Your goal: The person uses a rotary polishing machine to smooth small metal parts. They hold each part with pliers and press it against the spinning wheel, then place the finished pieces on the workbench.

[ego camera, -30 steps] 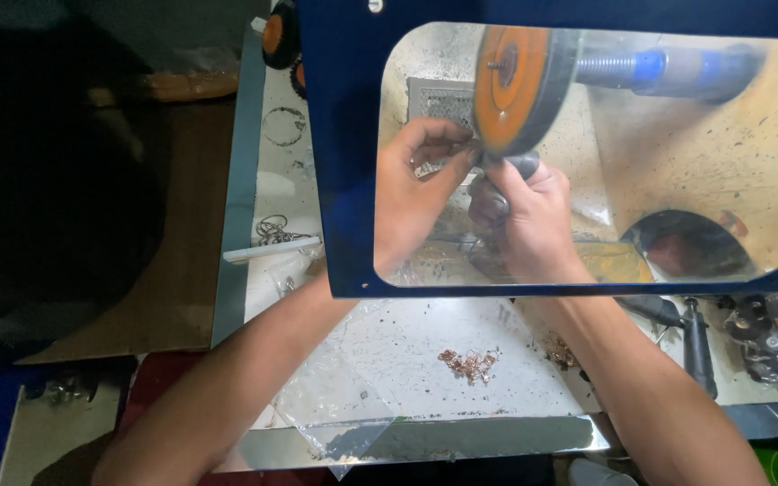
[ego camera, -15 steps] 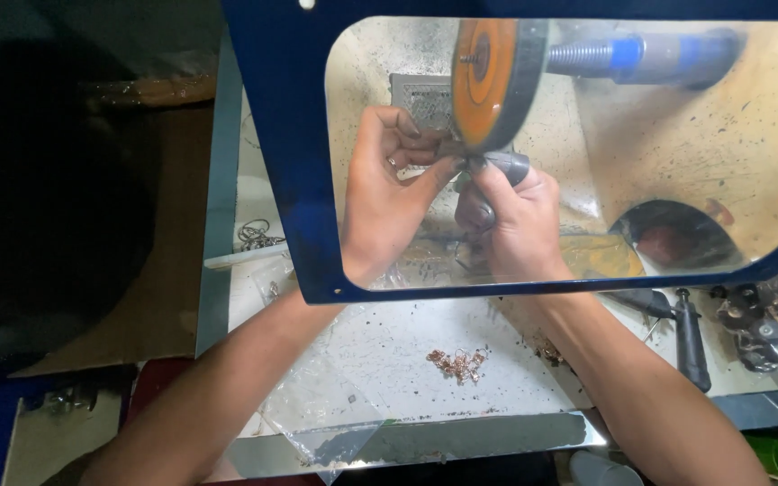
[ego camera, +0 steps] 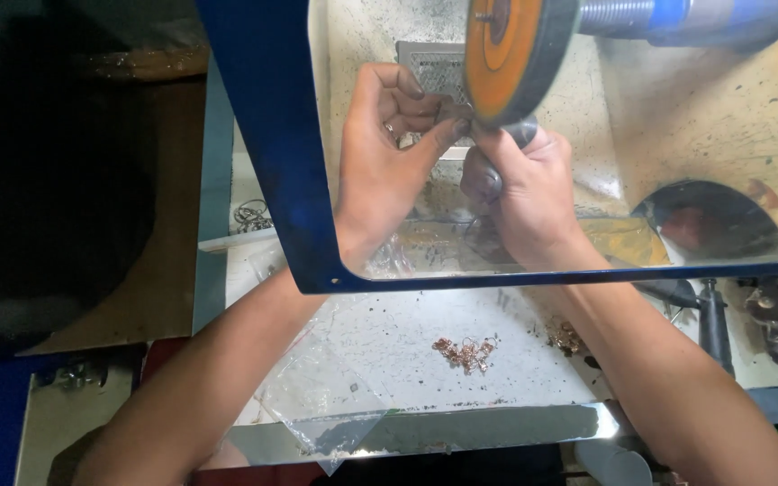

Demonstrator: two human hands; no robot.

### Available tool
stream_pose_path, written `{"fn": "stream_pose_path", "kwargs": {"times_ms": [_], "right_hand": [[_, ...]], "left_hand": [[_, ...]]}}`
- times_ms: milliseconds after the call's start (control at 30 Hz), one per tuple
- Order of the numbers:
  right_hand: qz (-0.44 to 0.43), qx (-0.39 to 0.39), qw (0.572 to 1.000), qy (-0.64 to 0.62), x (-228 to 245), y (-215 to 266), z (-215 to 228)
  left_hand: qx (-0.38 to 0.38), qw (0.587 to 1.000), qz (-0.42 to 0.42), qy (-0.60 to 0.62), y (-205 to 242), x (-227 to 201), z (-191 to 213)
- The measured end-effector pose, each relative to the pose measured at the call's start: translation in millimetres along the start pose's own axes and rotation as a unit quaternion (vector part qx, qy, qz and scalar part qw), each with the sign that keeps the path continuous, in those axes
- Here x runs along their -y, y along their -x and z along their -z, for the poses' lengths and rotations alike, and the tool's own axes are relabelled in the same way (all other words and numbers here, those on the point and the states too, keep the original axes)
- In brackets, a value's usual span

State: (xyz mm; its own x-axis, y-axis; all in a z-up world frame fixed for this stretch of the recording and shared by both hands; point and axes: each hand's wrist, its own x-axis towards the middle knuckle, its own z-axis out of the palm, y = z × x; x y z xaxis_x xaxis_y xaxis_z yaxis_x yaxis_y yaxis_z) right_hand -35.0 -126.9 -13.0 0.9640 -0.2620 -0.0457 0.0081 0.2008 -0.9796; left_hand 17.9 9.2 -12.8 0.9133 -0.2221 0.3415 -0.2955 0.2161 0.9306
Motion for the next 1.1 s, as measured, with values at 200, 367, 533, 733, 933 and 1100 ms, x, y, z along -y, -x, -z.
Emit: {"fn": "stream_pose_path", "kwargs": {"times_ms": [200, 367, 533, 733, 933, 1100], "right_hand": [[0.017, 0.005, 1.0, 0.0, -5, -1, 1], [0.026, 0.013, 0.999, -0.041, -8, 0, 0], [0.067, 0.03, 0.997, -0.03, -5, 10, -2], [0.182, 0.022, 0.975, 0.123, 9, 39, 0], [0.212, -0.012, 0.968, 0.132, 7, 50, 5], [0.116, -0.072, 0.977, 0.166, 6, 37, 4]], "left_hand": [[0.005, 1.0, -0.013, -0.001, 1, -2, 2], [0.012, 0.999, -0.041, 0.01, 4, -6, 2], [0.016, 0.999, -0.033, -0.008, 9, -16, 3], [0.109, 0.992, -0.05, 0.028, 20, -56, 15], [0.145, 0.987, -0.038, 0.055, 21, -61, 12], [0.05, 0.998, 0.047, 0.011, 17, -35, -2]]}}
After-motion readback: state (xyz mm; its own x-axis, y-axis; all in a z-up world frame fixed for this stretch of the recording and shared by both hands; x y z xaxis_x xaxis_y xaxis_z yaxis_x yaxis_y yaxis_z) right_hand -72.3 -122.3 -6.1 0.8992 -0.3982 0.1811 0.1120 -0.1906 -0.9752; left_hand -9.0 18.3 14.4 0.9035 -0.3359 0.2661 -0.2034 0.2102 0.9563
